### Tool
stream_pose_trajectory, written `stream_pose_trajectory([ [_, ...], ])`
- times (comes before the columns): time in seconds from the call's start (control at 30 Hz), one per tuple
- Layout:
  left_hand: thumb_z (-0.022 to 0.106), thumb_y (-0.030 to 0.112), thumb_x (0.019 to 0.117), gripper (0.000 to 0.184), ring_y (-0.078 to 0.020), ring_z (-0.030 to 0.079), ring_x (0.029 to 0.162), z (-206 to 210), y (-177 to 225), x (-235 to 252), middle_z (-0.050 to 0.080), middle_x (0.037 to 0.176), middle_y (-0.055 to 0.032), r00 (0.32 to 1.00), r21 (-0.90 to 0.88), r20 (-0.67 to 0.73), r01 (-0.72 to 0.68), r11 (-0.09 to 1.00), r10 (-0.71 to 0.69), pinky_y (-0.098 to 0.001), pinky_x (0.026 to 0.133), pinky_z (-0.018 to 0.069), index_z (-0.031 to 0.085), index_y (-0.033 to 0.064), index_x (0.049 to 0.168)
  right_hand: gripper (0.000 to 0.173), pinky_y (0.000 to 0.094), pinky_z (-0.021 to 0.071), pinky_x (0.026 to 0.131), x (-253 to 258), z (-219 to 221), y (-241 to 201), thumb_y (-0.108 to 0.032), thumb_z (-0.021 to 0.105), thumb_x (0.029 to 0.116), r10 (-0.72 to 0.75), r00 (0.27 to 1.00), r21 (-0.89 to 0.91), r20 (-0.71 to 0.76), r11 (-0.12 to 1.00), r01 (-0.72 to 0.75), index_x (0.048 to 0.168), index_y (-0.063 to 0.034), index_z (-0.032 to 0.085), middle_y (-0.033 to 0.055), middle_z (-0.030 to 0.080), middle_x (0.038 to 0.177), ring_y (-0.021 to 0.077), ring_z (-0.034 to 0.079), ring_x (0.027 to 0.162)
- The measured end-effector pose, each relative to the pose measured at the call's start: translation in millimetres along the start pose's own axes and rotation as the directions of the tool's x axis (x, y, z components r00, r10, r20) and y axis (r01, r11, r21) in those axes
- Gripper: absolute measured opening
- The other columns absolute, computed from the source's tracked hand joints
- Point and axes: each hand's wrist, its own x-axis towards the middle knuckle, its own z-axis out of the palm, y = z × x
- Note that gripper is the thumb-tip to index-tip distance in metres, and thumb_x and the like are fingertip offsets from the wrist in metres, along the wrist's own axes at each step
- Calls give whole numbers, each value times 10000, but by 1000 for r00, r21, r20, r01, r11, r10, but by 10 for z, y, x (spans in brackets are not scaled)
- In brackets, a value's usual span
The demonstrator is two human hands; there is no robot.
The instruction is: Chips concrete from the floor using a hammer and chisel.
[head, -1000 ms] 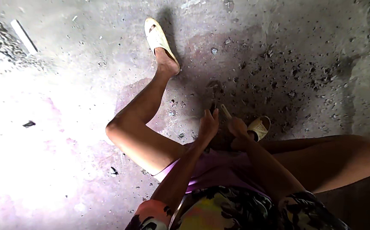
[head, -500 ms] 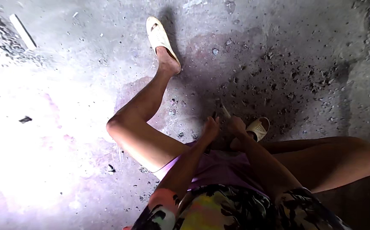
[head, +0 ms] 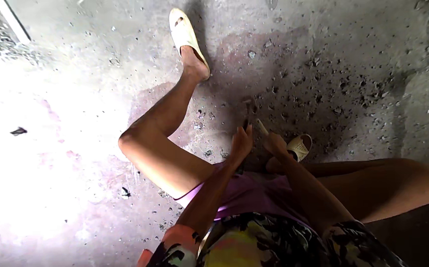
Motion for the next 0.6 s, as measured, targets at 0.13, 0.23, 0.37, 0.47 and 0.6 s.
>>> stream_pose_trajectory([
  [0.13,302,532,1105,603,-403,711,846,228,-202,38,670,939,-246,997,69,-45,-54,996,57,-561,729,582,447,5,1360,487,614,534,919,3,-22,-35,-421,421,1097,5,1000,16,-2,1000,-5,1181,-17,680,228,692,1214,393,672,1155],
  [0.23,313,467,1121,590,-393,688,1008,93,-145,312,665,1091,-268,993,95,112,24,995,-34,-577,872,547,546,-44,1299,431,611,532,936,-55,-29,-9,-354,417,1096,3,1000,-28,26,1000,-2,1221,-22,663,220,682,1246,388,663,1182],
  [0.37,313,486,1119,571,-383,705,970,-100,47,115,684,1032,-236,999,31,-36,4,1000,-2,-559,852,560,502,2,1358,378,592,536,933,-22,-66,-82,-278,421,1084,29,999,-75,44,997,-26,1212,-15,659,219,675,1257,381,657,1193],
  [0.47,344,472,1116,524,-352,722,878,110,-59,121,692,954,-202,996,39,-83,-17,999,20,-527,779,585,491,21,1339,450,614,528,920,94,-53,-66,-367,423,1093,4,1000,-51,28,999,-2,1173,-2,675,228,684,1226,388,666,1160],
  [0.6,304,485,1119,596,-392,687,1000,29,-115,390,661,1091,-263,992,60,120,20,998,-27,-580,860,545,536,-33,1301,462,616,521,949,-13,-114,-98,-357,394,1108,-4,999,-73,41,997,7,1203,5,664,232,670,1264,394,650,1200],
])
